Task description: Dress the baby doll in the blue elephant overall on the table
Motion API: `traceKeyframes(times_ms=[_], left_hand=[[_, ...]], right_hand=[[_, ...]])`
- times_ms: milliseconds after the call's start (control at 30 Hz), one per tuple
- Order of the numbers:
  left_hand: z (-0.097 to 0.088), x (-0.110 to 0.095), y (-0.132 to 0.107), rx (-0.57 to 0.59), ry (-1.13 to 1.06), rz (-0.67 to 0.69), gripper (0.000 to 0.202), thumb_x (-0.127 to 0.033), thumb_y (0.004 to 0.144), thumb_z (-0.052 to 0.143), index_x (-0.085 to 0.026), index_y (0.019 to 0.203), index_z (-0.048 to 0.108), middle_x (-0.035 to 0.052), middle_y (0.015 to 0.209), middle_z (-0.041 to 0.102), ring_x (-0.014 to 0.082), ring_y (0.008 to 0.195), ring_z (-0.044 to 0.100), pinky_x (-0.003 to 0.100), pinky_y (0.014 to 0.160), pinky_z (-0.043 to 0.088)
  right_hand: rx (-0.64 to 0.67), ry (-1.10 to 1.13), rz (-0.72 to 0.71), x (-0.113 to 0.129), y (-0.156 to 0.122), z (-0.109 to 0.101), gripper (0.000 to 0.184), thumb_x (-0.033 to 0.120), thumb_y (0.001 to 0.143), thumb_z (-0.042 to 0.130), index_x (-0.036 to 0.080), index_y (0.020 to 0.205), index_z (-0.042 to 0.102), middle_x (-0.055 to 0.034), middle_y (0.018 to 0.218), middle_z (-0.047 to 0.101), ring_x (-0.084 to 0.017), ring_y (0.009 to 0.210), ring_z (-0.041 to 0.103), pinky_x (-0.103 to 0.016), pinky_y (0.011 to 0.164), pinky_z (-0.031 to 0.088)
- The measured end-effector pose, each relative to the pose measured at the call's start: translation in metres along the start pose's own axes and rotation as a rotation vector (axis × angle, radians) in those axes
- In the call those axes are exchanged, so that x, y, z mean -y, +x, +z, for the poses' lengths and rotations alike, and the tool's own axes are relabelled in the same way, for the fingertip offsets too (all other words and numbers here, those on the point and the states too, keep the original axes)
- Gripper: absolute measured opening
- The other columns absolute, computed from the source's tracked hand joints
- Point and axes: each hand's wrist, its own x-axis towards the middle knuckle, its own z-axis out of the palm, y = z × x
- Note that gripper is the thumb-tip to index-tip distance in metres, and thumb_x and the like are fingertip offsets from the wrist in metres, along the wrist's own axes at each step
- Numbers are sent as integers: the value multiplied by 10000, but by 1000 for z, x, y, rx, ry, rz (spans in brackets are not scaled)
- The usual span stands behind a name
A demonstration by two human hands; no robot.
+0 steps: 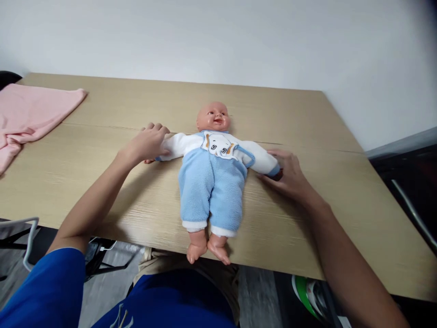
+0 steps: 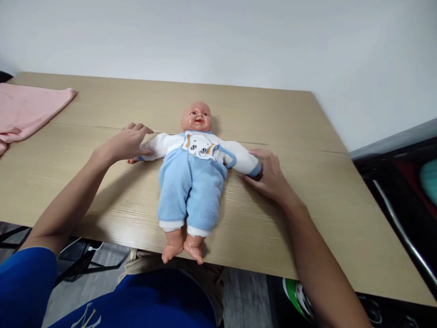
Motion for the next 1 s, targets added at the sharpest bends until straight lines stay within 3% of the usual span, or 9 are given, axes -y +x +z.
traceKeyframes(times_ms=[67, 200, 300, 400, 533, 633, 733, 867, 1000], left_hand=[[-1, -21, -1, -133, -48, 90, 588, -471, 1063, 670, -190, 1580, 658, 204, 1613, 663, 430, 1522, 548, 572, 1310, 458], [4, -88, 21, -291, -252, 386, 481, -496, 1159, 605, -189, 1524, 670, 195, 1559, 689, 403, 1472, 580, 573, 1325, 448], [19, -136, 57, -325, -320, 580, 427, -475, 1156, 636, -198, 1475, 698, 204, 1534, 702, 424, 1495, 571, 597, 1336, 418], [39, -163, 96, -266, -299, 671, 366, -392, 1134, 650, -159, 1404, 730, 235, 1448, 734, 418, 1391, 637, 562, 1227, 479], [56, -168, 122, -213, -286, 686, 305, -401, 1120, 658, -163, 1282, 759, 221, 1296, 766, 390, 1253, 686, 507, 1100, 510], [60, -164, 120, -253, -369, 754, 371, -482, 1180, 559, -184, 1278, 759, 204, 1232, 769, 372, 1207, 692, 485, 1068, 513], [58, -159, 108, -303, -468, 865, 540, -625, 1220, 439, -214, 1316, 775, 207, 1276, 764, 360, 1225, 693, 486, 1093, 518], [54, -152, 93, -363, -467, 878, 657, -736, 1205, 359, -299, 1319, 837, 197, 1330, 766, 371, 1260, 681, 553, 1157, 492], [53, -149, 86, -352, -470, 873, 678, -783, 1177, 383, -327, 1244, 880, 192, 1240, 773, 378, 1238, 691, 594, 1172, 483]], right_hand=[[19, 49, 86, -15, -7, -7, 650, 724, 900, 903, 324, 1383, 729, -227, 1440, 779, -508, 1344, 730, -702, 1168, 565], [35, 151, 190, -27, -8, -11, 570, 710, 850, 946, 319, 1231, 783, -153, 1268, 843, -443, 1174, 788, -650, 1079, 612], [-116, 270, 248, -20, -3, -5, 670, 698, 741, 1010, 305, 1221, 758, -119, 1231, 833, -402, 1123, 795, -629, 1064, 644], [-304, 440, 252, -6, 6, 6, 748, 692, 678, 1043, 311, 1228, 709, -108, 1291, 809, -389, 1209, 797, -620, 1106, 664], [-380, 586, 276, 8, 25, 18, 793, 783, 703, 997, 315, 1219, 618, -134, 1336, 767, -386, 1363, 770, -599, 1182, 665], [-391, 591, 258, 15, 43, 25, 782, 808, 711, 974, 327, 1174, 568, -127, 1305, 744, -384, 1393, 745, -603, 1187, 656], [-380, 572, 196, 26, 56, 35, 781, 805, 704, 966, 340, 1163, 537, -76, 1232, 721, -342, 1276, 761, -547, 1104, 673], [-290, 488, 97, 47, 58, 53, 673, 691, 742, 971, 341, 1171, 588, -44, 1183, 702, -295, 1128, 744, -481, 1038, 667], [-264, 394, -21, 62, 52, 55, 424, 500, 815, 919, 325, 1112, 672, -73, 1196, 700, -329, 1142, 729, -549, 1080, 648]])
